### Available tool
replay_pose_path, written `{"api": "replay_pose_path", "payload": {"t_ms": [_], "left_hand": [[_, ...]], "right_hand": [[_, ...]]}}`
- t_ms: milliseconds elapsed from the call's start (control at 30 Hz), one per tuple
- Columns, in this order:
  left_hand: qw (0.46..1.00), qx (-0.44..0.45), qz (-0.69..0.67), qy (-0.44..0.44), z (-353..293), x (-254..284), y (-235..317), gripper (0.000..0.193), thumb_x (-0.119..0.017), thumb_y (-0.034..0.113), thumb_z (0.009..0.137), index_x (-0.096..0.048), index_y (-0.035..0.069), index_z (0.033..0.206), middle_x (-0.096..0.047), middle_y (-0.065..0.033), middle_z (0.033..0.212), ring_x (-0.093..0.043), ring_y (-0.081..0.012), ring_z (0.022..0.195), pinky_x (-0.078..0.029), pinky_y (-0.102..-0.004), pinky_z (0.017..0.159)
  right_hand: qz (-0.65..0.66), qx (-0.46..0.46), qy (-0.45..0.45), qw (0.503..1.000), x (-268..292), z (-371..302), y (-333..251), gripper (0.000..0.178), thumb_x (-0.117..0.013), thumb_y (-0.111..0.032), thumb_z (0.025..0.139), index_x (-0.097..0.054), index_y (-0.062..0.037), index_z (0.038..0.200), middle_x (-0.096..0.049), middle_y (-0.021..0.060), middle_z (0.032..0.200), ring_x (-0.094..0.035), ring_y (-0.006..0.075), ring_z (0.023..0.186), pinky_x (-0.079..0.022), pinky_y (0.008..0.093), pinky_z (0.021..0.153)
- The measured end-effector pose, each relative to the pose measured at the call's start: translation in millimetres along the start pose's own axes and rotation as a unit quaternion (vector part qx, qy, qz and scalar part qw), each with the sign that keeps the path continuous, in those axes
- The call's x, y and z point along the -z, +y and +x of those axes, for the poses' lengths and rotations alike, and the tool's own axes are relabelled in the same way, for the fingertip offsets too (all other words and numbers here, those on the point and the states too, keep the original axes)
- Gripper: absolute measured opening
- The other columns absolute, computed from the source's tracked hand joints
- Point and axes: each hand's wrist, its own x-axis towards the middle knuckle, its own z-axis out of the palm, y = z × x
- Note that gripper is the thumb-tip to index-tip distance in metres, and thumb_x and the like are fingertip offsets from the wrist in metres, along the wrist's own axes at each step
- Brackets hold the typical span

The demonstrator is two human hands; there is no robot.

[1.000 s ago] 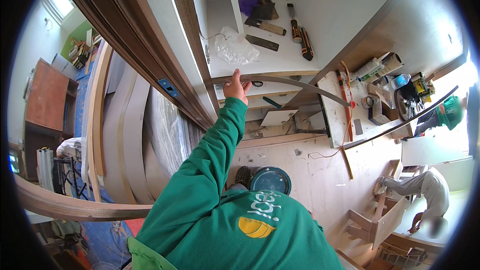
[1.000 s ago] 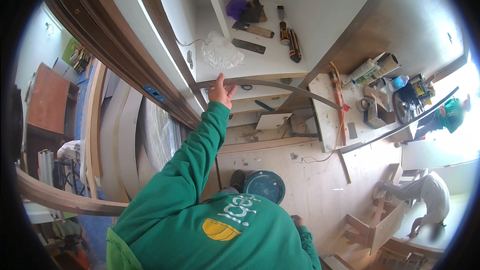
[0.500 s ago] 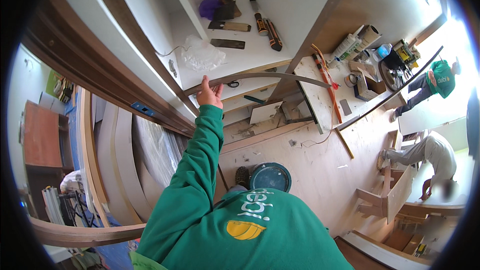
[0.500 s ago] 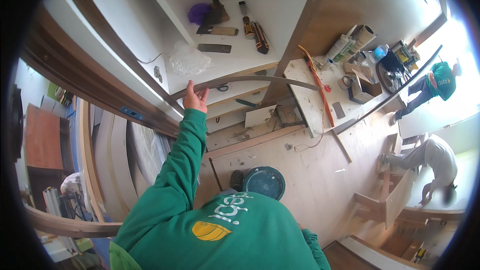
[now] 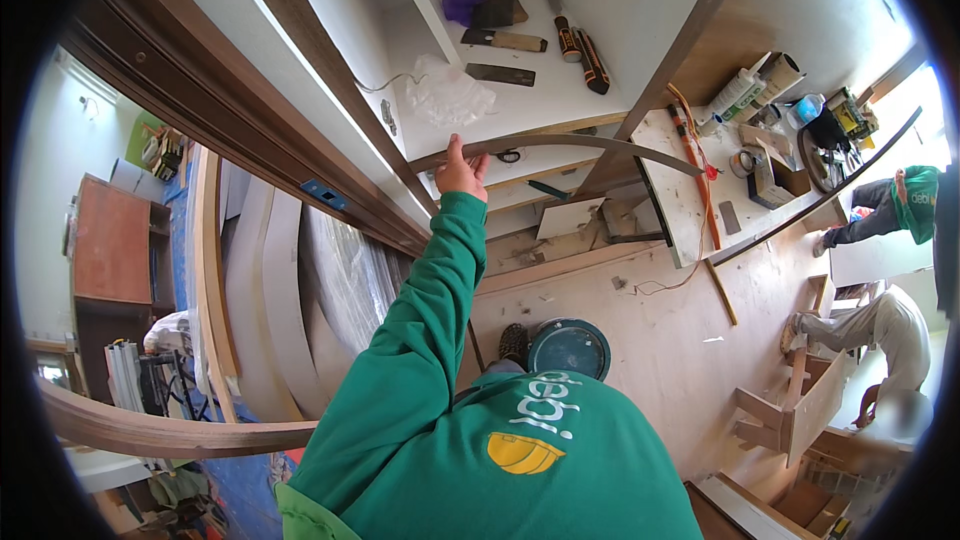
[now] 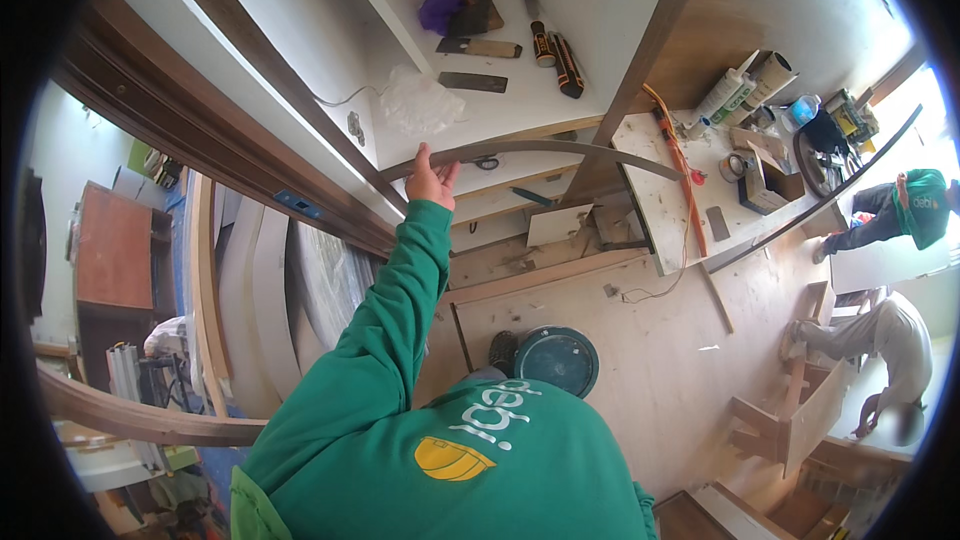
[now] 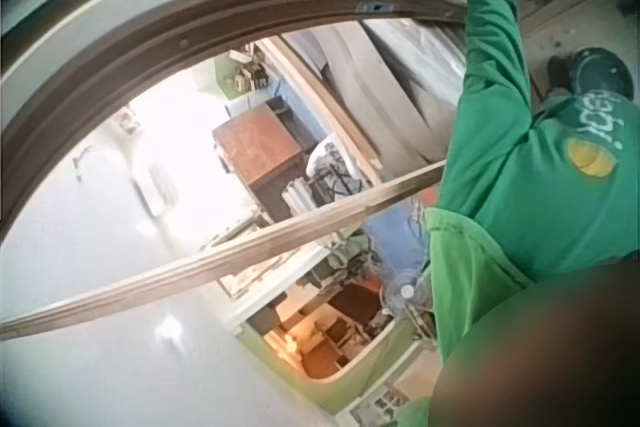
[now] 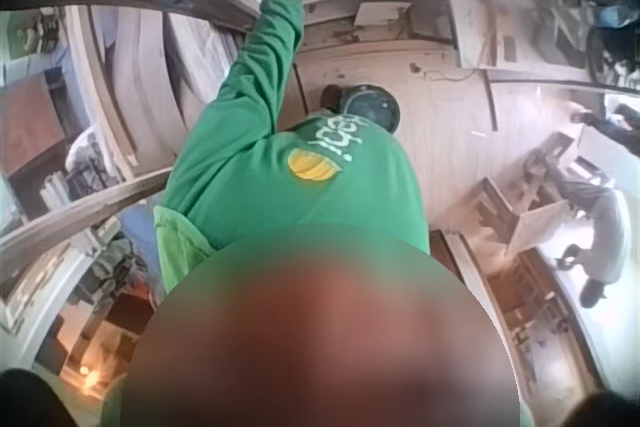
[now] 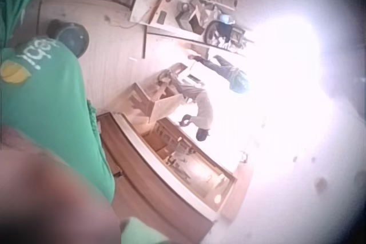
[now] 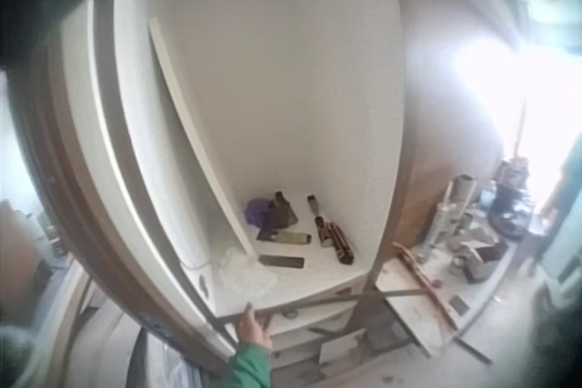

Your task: The person uses yellow-handled shears to cut a long strip from a brown laminate sheet. They then carry the strip to a curved wooden frame, place it against the curve, and mark the shape with a green pencil. The clip ends before any further cutting or installation occurs.

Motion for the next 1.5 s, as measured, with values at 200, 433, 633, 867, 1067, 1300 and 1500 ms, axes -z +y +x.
{"api": "replay_pose_path", "payload": {"t_ms": [200, 433, 633, 867, 1067, 1300, 1500], "left_hand": [[0.999, 0.002, 0.011, 0.03, -2, -3, 2, 0.057, -0.079, 0.035, 0.093, -0.053, 0.001, 0.131, -0.064, -0.0191, 0.12, -0.067, -0.0327, 0.108, -0.061, -0.0433, 0.094], [1.0, 0.001, 0.018, 0.008, 0, 0, 3, 0.058, -0.077, 0.035, 0.095, -0.052, -0.001, 0.132, -0.064, -0.0215, 0.12, -0.067, -0.0343, 0.108, -0.061, -0.0438, 0.095], [1.0, -0.005, 0.021, -0.002, 4, 1, 2, 0.057, -0.077, 0.036, 0.094, -0.052, -0.001, 0.131, -0.066, -0.0199, 0.115, -0.068, -0.033, 0.105, -0.062, -0.0443, 0.094], [1.0, 0.017, 0.001, -0.011, 8, 5, 3, 0.056, -0.083, 0.033, 0.09, -0.05, 0.004, 0.125, -0.068, -0.0147, 0.109, -0.07, -0.028, 0.094, -0.065, -0.0409, 0.081], [1.0, 0.002, 0.003, 0.007, 3, 2, 2, 0.066, -0.085, 0.033, 0.088, -0.043, -0.002, 0.126, -0.063, -0.0186, 0.11, -0.069, -0.0295, 0.09, -0.066, -0.0417, 0.08], [1.0, 0.005, -0.014, -0.014, 2, 3, 4, 0.064, -0.085, 0.032, 0.088, -0.043, -0.001, 0.125, -0.062, -0.0162, 0.108, -0.068, -0.0291, 0.085, -0.066, -0.0409, 0.076], [1.0, 0.006, -0.01, 0.009, 12, 7, -1, 0.06, -0.088, 0.03, 0.086, -0.048, 0.002, 0.12, -0.064, -0.0145, 0.108, -0.069, -0.0286, 0.082, -0.067, -0.0414, 0.07]], "right_hand": [[0.003, 0.0, -0.003, 1.0, -2, 0, -2, 0.035, -0.071, -0.031, 0.089, -0.075, -0.0017, 0.108, -0.075, 0.0137, 0.101, -0.07, 0.0236, 0.093, -0.055, 0.0368, 0.082], [0.012, 0.007, -0.003, 1.0, -3, -1, -8, 0.034, -0.071, -0.03, 0.089, -0.075, -0.0018, 0.107, -0.074, 0.0132, 0.099, -0.07, 0.0231, 0.091, -0.055, 0.0366, 0.081], [0.025, 0.002, 0.003, 1.0, -6, -5, -5, 0.034, -0.07, -0.03, 0.089, -0.075, -0.0019, 0.107, -0.074, 0.0128, 0.098, -0.069, 0.0227, 0.089, -0.054, 0.0364, 0.079], [0.014, -0.004, 0.002, 1.0, -6, -6, -4, 0.033, -0.07, -0.029, 0.088, -0.075, -0.002, 0.106, -0.074, 0.0123, 0.096, -0.069, 0.0223, 0.087, -0.054, 0.0362, 0.077], [0.011, -0.008, 0.001, 1.0, -6, -10, -2, 0.032, -0.07, -0.029, 0.088, -0.075, -0.0021, 0.105, -0.073, 0.0118, 0.095, -0.068, 0.0219, 0.085, -0.053, 0.036, 0.076], [0.009, -0.011, 0.003, 1.0, -7, -16, -2, 0.031, -0.069, -0.028, 0.088, -0.075, -0.0022, 0.104, -0.073, 0.0113, 0.093, -0.068, 0.0214, 0.084, -0.053, 0.0358, 0.074], [0.018, -0.012, 0.01, 1.0, -13, -23, -3, 0.03, -0.069, -0.028, 0.088, -0.075, -0.0022, 0.103, -0.072, 0.0109, 0.091, -0.067, 0.021, 0.082, -0.052, 0.0357, 0.073]]}}
